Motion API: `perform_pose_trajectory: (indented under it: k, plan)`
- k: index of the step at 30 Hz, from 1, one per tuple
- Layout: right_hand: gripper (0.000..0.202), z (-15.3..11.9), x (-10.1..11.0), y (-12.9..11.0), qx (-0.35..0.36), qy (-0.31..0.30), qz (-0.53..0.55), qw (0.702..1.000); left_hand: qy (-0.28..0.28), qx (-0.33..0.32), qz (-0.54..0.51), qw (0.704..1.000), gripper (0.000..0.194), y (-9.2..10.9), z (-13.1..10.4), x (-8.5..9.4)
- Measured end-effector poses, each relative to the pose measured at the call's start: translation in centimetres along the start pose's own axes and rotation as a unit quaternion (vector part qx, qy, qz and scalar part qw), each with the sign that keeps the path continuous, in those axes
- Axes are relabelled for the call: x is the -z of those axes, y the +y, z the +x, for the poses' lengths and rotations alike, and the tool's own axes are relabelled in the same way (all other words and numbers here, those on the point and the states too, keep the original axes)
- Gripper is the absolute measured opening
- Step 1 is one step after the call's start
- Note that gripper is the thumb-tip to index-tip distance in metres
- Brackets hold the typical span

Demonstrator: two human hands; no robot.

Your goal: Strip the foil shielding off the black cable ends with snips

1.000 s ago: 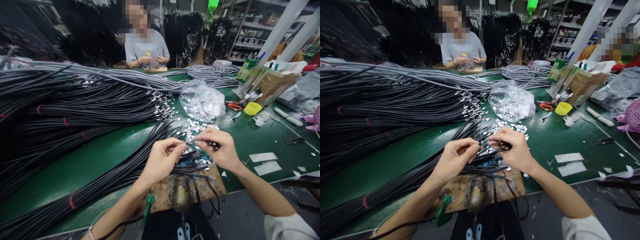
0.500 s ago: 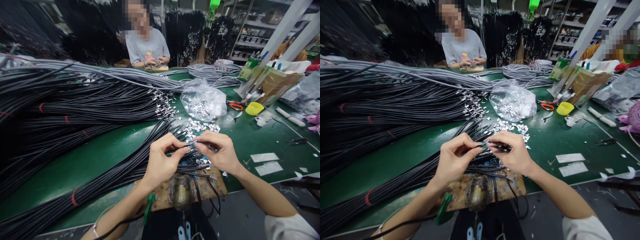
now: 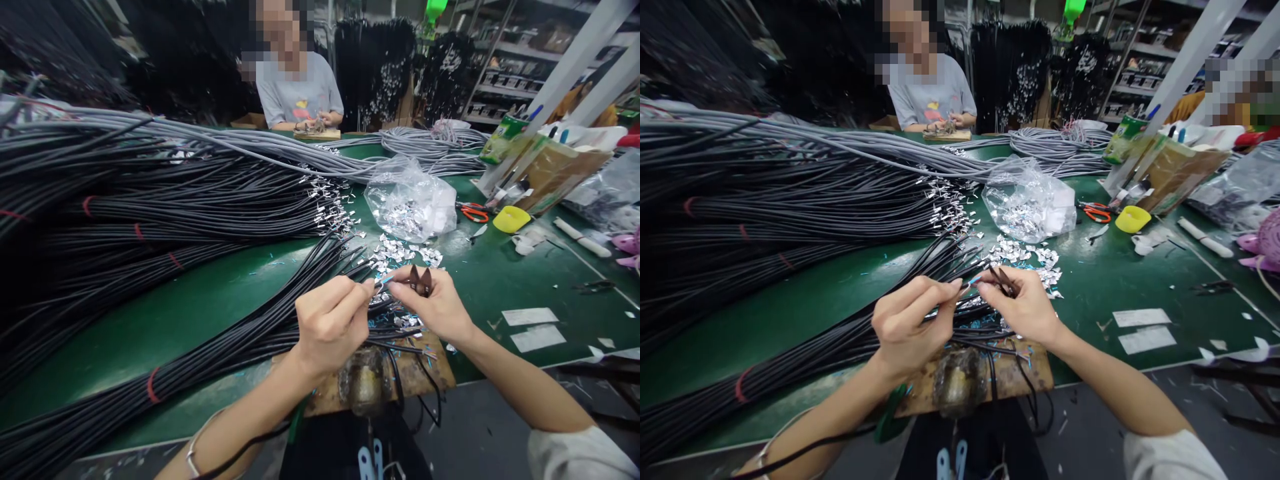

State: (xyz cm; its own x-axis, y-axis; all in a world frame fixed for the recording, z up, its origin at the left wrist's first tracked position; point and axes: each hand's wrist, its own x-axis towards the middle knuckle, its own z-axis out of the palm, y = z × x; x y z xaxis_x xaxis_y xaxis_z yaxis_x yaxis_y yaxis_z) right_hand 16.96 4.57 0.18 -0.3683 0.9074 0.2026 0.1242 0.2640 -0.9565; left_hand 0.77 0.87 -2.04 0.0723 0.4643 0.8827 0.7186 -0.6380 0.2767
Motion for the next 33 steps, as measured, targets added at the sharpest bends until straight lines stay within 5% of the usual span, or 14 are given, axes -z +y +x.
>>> perform_pose_trajectory:
  k: [16, 19, 24, 28, 33]
  plan:
    - [0.015, -0.2, -0.4, 0.3, 0.038, 0.090, -0.070, 0.993, 0.002, -0.026, 0.065, 0.998, 0.010, 0.1, -0.3, 0.0]
    - [0.016, -0.6, -1.0, 0.2, 0.099, 0.072, -0.111, 0.986, 0.009, -0.015, 0.090, 0.996, 0.007, 0.3, -0.3, 0.0]
    - [0.011, -0.9, -1.2, -0.1, 0.247, 0.065, -0.175, 0.951, -0.034, 0.125, -0.043, 0.991, 0.002, 0.6, 0.2, -0.1]
    - [0.019, -0.6, -0.4, -0.6, 0.157, 0.134, -0.165, 0.964, -0.072, 0.259, -0.168, 0.948, 0.007, 0.7, 0.4, -0.1]
    - [0.008, -0.6, 0.0, -0.5, 0.167, 0.114, -0.164, 0.965, -0.086, 0.276, -0.183, 0.940, 0.007, 0.8, 0.2, -0.2]
